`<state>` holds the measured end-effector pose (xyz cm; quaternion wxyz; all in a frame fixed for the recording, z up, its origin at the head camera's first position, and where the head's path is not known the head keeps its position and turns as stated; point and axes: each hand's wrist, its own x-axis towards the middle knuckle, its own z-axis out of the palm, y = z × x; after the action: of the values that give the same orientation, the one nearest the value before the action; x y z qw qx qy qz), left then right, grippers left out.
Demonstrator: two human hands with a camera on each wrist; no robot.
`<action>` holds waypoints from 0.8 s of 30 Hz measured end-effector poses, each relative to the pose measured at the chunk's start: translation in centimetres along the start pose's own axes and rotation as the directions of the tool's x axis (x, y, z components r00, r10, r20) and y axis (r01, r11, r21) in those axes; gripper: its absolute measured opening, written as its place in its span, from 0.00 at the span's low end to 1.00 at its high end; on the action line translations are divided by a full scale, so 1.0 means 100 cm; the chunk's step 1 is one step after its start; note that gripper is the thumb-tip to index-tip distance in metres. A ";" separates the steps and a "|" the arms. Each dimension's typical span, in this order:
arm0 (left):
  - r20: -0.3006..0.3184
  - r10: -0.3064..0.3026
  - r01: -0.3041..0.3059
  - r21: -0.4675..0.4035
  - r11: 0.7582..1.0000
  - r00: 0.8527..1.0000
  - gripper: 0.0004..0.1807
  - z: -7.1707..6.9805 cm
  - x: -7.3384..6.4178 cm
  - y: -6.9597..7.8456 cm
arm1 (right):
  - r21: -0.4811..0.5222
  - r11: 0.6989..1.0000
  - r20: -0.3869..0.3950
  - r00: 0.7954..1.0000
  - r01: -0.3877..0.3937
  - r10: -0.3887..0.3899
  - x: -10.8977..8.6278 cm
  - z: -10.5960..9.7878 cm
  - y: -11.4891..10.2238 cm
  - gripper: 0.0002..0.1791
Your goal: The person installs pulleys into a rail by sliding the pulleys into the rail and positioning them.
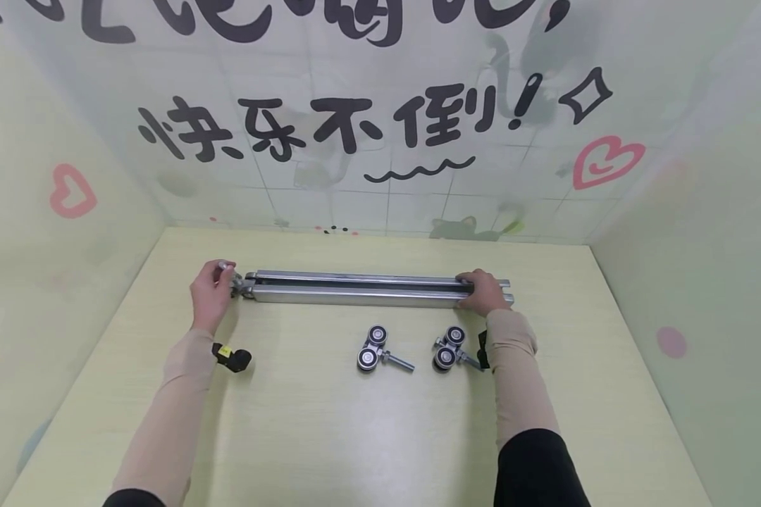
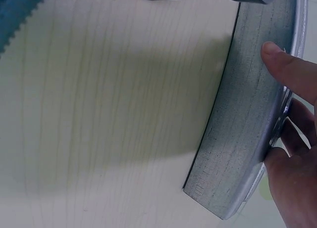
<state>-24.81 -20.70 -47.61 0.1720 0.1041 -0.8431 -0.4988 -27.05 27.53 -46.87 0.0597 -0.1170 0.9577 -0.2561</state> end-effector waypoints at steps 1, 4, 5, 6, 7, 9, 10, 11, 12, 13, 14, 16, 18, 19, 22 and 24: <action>0.003 0.002 -0.002 0.006 1.000 1.000 0.13 0.001 0.000 0.000 | 0.000 1.000 0.001 1.000 -0.002 0.002 0.000 0.000 0.000 0.32; 0.015 -0.002 0.001 0.008 1.000 1.000 0.13 0.002 -0.001 0.002 | 0.002 1.000 0.008 1.000 -0.008 0.008 0.000 0.000 0.000 0.32; 0.020 -0.002 0.002 0.007 1.000 1.000 0.13 0.003 -0.001 0.002 | 0.004 1.000 0.011 1.000 -0.010 0.010 0.000 -0.001 -0.001 0.32; 0.025 -0.003 0.003 0.003 1.000 1.000 0.13 0.003 -0.001 0.003 | 0.007 1.000 0.012 1.000 -0.013 0.013 0.000 -0.001 -0.001 0.32; 0.031 -0.005 0.005 0.002 1.000 1.000 0.13 0.004 -0.001 0.003 | 0.011 1.000 0.013 1.000 -0.016 0.016 -0.001 -0.001 -0.001 0.32; 0.042 -0.012 0.012 0.002 1.000 0.999 0.13 0.006 -0.001 0.004 | 0.012 1.000 0.015 1.000 -0.016 0.015 -0.001 -0.002 -0.001 0.32; 0.050 -0.016 0.016 0.000 1.000 0.999 0.13 0.006 -0.001 0.005 | 0.013 1.000 0.016 1.000 -0.016 0.015 -0.002 -0.002 -0.001 0.32; 0.057 -0.015 0.015 0.003 1.000 0.998 0.13 0.007 -0.001 0.005 | 0.012 1.000 0.014 1.000 -0.014 0.014 -0.002 -0.002 -0.001 0.32; 0.062 -0.014 0.013 0.005 1.000 0.998 0.13 0.008 -0.001 0.006 | 0.011 1.000 0.013 1.000 -0.013 0.013 -0.002 -0.002 -0.001 0.32; 0.068 -0.014 0.014 0.006 1.000 0.998 0.13 0.009 -0.001 0.007 | 0.010 1.000 0.015 1.000 -0.014 0.014 -0.002 -0.002 -0.001 0.32; 0.076 -0.015 0.014 0.009 1.000 0.997 0.13 0.010 -0.001 0.007 | 0.010 1.000 0.016 1.000 -0.018 0.017 -0.002 -0.002 -0.001 0.32; 0.089 -0.010 0.009 0.011 1.000 0.996 0.14 0.011 -0.002 0.008 | 0.010 1.000 0.017 1.000 -0.022 0.022 -0.001 -0.001 0.000 0.32; 0.097 -0.011 0.010 0.011 1.000 0.995 0.14 0.014 -0.002 0.008 | 0.009 1.000 0.017 0.999 -0.027 0.026 0.000 -0.001 0.001 0.32; 0.101 -0.014 0.012 0.013 1.000 0.995 0.14 0.015 -0.001 0.008 | 0.009 1.000 0.018 0.999 -0.029 0.029 0.000 -0.001 0.001 0.32; 0.102 -0.003 0.001 0.021 1.000 0.995 0.14 0.017 -0.001 0.009 | 0.011 1.000 0.019 0.999 -0.028 0.028 0.001 0.000 0.001 0.32; 0.102 0.008 -0.011 0.031 0.999 0.995 0.13 0.018 -0.001 0.010 | 0.014 0.999 0.020 0.999 -0.029 0.029 0.001 0.000 0.001 0.32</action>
<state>-25.44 -18.74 -47.59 0.1295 0.0771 -0.8590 -0.4894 -27.15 27.59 -46.90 0.0737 -0.1051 0.9568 -0.2610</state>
